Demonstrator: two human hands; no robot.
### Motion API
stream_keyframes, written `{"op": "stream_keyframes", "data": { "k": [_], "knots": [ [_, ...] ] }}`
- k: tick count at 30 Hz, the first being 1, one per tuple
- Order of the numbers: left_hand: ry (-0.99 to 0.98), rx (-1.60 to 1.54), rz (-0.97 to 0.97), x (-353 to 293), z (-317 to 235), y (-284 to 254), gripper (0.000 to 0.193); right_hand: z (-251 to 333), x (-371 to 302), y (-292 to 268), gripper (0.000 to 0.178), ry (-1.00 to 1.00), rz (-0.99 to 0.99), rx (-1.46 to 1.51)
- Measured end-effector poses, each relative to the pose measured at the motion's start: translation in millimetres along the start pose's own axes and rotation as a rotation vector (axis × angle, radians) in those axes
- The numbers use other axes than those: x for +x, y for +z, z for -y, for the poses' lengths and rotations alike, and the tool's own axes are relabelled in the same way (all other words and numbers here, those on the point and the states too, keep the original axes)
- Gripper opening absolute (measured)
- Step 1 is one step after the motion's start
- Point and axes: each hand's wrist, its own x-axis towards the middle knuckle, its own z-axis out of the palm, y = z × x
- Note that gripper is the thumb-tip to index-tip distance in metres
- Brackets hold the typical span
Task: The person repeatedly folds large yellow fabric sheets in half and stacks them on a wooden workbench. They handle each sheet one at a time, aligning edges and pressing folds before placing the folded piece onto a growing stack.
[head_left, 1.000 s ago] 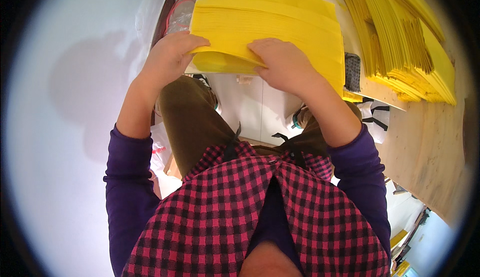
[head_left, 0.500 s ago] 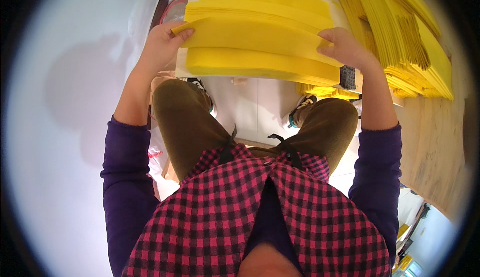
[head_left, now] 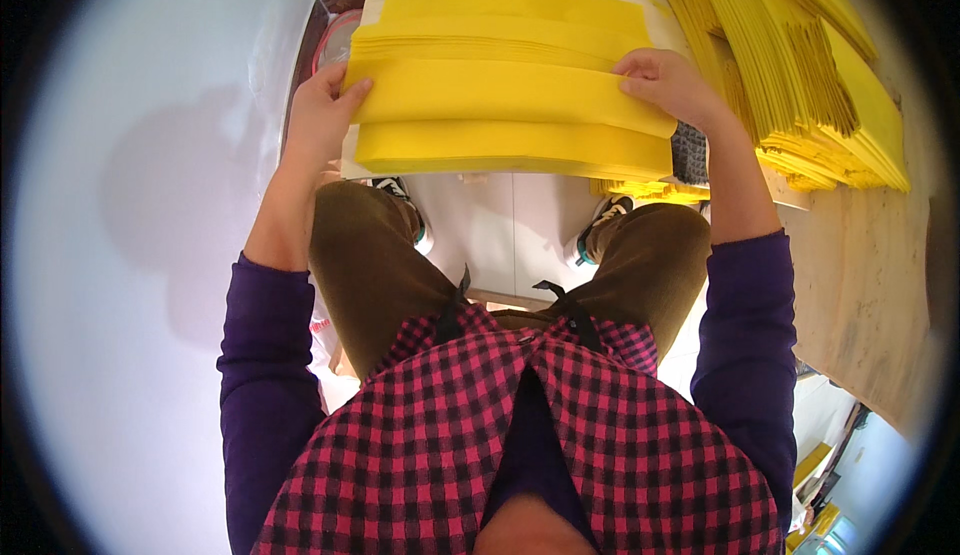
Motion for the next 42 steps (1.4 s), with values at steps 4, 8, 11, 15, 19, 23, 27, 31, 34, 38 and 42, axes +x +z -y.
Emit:
{"op": "stream_keyframes", "data": {
  "k": [4, 8, 11, 15, 19, 23, 27, 31, 34, 38, 42],
  "knots": [
    [0.016, -0.148, -0.066, -10.6, 3.6, 6.6, 0.027, -10.8, -23.3, -3.3, 0.038, -0.02, -0.16, 0.072],
    [0.038, -0.244, -0.092, -17.6, 7.8, 10.2, 0.027, -25.6, -53.3, -0.5, 0.058, 0.132, -0.159, 0.358],
    [0.04, -0.272, -0.093, -16.9, 9.3, 10.3, 0.028, -34.4, -66.5, 9.4, 0.066, 0.034, -0.215, 0.53],
    [0.023, -0.287, -0.118, -14.6, 9.6, 12.0, 0.027, -38.7, -66.8, 24.8, 0.068, 0.094, -0.364, 0.443],
    [0.016, -0.315, -0.137, -12.6, 7.3, 13.7, 0.027, -37.3, -61.6, 39.2, 0.068, 0.08, -0.503, 0.46],
    [-0.03, -0.268, -0.15, -7.7, 4.5, 13.9, 0.028, -34.2, -54.3, 41.5, 0.065, 0.064, -0.597, 0.443],
    [-0.037, -0.281, -0.175, -2.4, 5.7, 17.4, 0.029, -33.6, -47.7, 42.5, 0.063, 0.087, -0.645, 0.338],
    [-0.058, -0.264, -0.134, -4.7, 5.9, 18.0, 0.03, -36.8, -46.9, 46.2, 0.061, 0.132, -0.637, 0.281],
    [-0.035, -0.219, -0.134, -3.6, 1.3, 18.2, 0.032, -39.6, -47.8, 43.1, 0.061, 0.16, -0.612, 0.262],
    [-0.052, -0.244, -0.14, -4.7, -4.6, 18.8, 0.032, -37.6, -47.9, 39.1, 0.056, 0.162, -0.601, 0.251],
    [-0.072, -0.251, -0.158, -5.9, -6.5, 19.0, 0.032, -22.9, -47.1, 29.7, 0.045, 0.066, -0.71, 0.02]
  ]
}}
